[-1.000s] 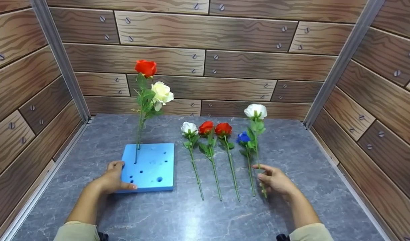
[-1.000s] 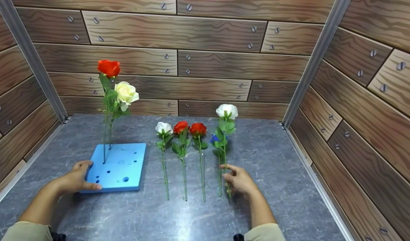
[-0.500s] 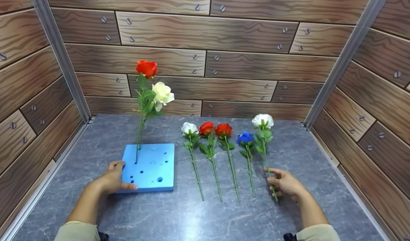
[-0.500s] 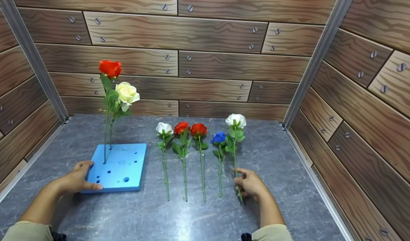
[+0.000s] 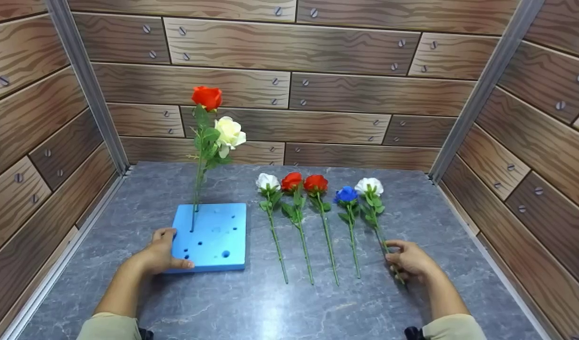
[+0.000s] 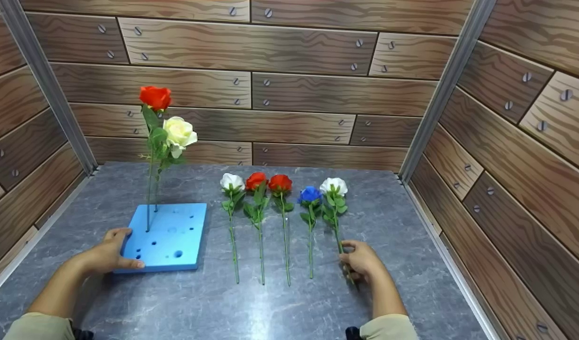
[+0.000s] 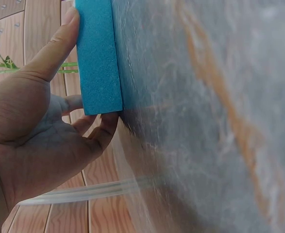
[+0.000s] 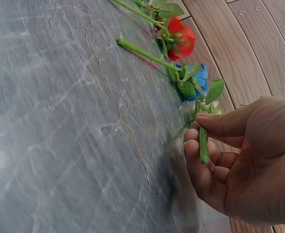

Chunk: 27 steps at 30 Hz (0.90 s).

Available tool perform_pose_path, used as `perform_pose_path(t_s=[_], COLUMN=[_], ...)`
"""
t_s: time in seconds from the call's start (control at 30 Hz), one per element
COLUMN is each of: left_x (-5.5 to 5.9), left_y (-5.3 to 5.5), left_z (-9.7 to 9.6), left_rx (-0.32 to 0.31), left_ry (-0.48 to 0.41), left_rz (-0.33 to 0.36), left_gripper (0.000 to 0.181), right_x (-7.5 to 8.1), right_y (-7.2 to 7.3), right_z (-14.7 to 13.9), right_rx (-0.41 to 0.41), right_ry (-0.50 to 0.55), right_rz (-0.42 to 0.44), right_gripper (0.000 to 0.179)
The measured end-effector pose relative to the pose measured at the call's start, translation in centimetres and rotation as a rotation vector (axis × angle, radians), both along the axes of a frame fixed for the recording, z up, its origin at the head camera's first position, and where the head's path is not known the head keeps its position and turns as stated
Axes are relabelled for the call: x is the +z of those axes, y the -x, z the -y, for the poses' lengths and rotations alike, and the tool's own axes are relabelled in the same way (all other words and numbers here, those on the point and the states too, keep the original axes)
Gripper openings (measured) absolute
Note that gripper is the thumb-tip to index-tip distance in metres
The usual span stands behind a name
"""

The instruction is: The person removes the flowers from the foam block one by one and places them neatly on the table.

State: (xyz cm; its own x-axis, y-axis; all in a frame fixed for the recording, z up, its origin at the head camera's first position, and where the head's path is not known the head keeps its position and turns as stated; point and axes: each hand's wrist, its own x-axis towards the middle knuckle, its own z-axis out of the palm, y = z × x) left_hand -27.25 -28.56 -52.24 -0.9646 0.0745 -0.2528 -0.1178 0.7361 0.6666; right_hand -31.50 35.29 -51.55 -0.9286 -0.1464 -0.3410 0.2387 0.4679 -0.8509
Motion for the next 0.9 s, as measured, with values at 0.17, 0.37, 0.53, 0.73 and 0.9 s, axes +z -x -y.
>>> perform_pose_path(t_s=[0.17, 0.37, 0.53, 0.73, 0.9], left_x=[-0.1, -0.1, 0.0, 0.0, 0.0], left_y=[0.0, 0.0, 0.0, 0.0, -0.1], left_z=[0.1, 0.2, 0.2, 0.1, 0.1], left_rx=[-0.003, -0.014, -0.013, -0.017, -0.015], left_ry=[0.005, 0.019, 0.016, 0.031, 0.029], left_rz=[-0.004, -0.006, -0.01, -0.031, -0.03], left_gripper=[0.134, 0.133, 0.132, 0.13, 0.13], right_x=[-0.1, -0.3, -0.7, -0.9, -1.0], right_y=[0.3, 0.5, 0.6, 0.9, 1.1], right_z=[0.1, 0.3, 0.4, 0.7, 1.1], right_rx=[-0.013, -0.028, -0.035, -0.031, -0.032], right_ry=[-0.068, -0.147, -0.147, -0.253, -0.298], right_rz=[-0.025, -0.068, -0.077, -0.136, -0.17], right_gripper=[0.055, 0.043, 0.042, 0.04, 0.037])
